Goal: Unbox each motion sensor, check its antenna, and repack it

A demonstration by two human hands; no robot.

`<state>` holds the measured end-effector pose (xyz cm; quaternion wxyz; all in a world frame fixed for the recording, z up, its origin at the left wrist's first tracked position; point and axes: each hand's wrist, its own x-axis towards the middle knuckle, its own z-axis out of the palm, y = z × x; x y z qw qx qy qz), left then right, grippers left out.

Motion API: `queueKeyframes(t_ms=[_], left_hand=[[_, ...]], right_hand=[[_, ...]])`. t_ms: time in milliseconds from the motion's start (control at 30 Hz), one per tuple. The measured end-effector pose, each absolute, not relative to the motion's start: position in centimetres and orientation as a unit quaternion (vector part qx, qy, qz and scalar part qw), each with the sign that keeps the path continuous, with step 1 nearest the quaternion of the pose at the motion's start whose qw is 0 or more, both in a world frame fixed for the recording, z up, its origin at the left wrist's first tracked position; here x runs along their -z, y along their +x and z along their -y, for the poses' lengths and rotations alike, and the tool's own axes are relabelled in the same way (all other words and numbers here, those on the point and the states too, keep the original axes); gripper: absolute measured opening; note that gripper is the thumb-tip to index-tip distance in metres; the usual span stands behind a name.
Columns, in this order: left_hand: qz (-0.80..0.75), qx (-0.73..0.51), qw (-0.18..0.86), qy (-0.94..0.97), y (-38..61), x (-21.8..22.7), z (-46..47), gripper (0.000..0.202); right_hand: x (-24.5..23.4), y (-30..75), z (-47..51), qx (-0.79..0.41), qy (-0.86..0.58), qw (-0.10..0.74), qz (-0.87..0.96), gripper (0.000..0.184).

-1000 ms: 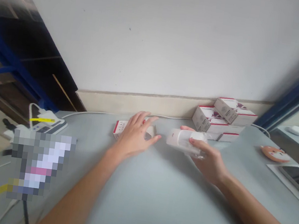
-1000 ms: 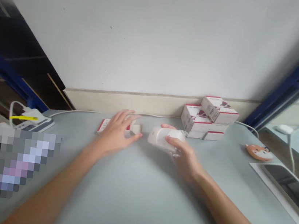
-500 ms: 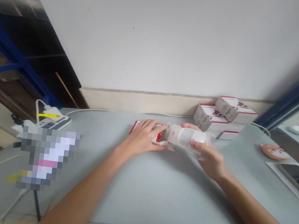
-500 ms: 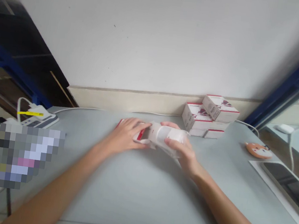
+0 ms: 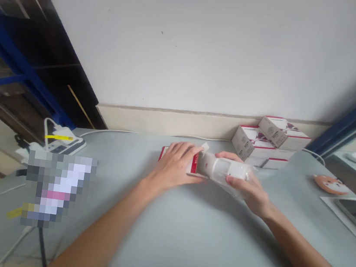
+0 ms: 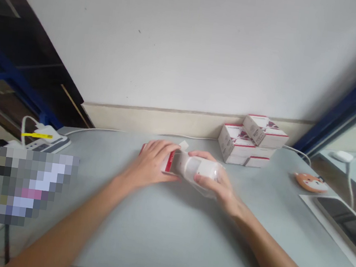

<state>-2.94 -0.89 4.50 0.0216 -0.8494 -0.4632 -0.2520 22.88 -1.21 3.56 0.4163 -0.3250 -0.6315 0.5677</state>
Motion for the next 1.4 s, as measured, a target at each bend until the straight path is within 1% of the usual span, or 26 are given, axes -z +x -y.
queueKeyframes(t_ms=[100,167,200,333,467,533,633,667,767,867,900,933,1033,1133,1200,1300,1400], left_hand=[[0.441,0.251,0.028,-0.861,-2.9,-4.5,0.9,0.088],[0.434,0.255,0.030,-0.864,-2.9,-4.3,0.8,0.089],[0.433,0.261,0.032,-0.862,-2.9,-4.2,0.9,0.089],[0.417,0.289,0.037,-0.861,-2.7,-3.8,1.0,0.085],[0.389,0.321,0.043,-0.862,-2.2,-3.5,1.6,0.084],[0.395,0.324,0.045,-0.858,-1.8,-3.4,1.9,0.080],[0.408,0.322,0.059,-0.852,-1.4,-3.0,2.1,0.070],[0.407,0.325,0.066,-0.851,-1.3,-2.9,2.1,0.067],[0.398,0.344,0.083,-0.846,-1.2,-2.6,2.0,0.064],[0.409,0.364,0.082,-0.833,-1.1,-2.5,1.9,0.065],[0.413,0.370,0.080,-0.828,-1.1,-2.4,1.9,0.065],[0.416,0.378,0.079,-0.823,-1.1,-2.4,1.9,0.066],[0.410,0.406,0.090,-0.812,-1.1,-2.1,1.7,0.071],[0.389,0.415,0.118,-0.814,-1.1,-1.8,1.5,0.074],[0.374,0.412,0.136,-0.820,-1.1,-1.6,1.5,0.070],[0.362,0.413,0.143,-0.823,-1.0,-1.5,1.8,0.059],[0.392,0.428,0.110,-0.806,-1.0,-1.5,1.9,0.049]], right_hand=[[-3.1,22.8,1.3,-0.573,-0.323,0.399,0.639,0.060],[-2.7,22.6,1.5,-0.571,-0.333,0.403,0.633,0.066],[-2.5,22.5,1.6,-0.566,-0.340,0.407,0.631,0.065],[-2.6,22.4,1.8,-0.518,-0.363,0.400,0.663,0.048],[-3.1,22.1,2.0,-0.393,-0.378,0.415,0.728,0.039],[-3.1,21.5,2.2,-0.336,-0.397,0.421,0.743,0.041],[-2.6,20.4,2.5,-0.293,-0.430,0.449,0.726,0.055],[-2.4,20.1,2.5,-0.275,-0.434,0.463,0.722,0.055],[-2.1,20.0,2.4,-0.195,-0.422,0.500,0.730,0.046],[-2.3,20.6,2.3,-0.126,-0.413,0.535,0.726,0.024],[-2.5,20.9,2.4,-0.113,-0.411,0.527,0.735,0.016],[-2.7,21.1,2.4,-0.100,-0.410,0.512,0.749,0.013],[-3.1,21.4,2.7,-0.052,-0.403,0.459,0.790,0.023],[-3.4,21.3,2.9,-0.014,-0.399,0.448,0.800,0.028],[-3.5,21.2,3.0,0.000,-0.390,0.434,0.812,0.029],[-3.7,20.9,3.1,0.009,-0.372,0.397,0.839,0.028],[-3.6,20.6,3.3,0.002,-0.359,0.365,0.859,0.032]])
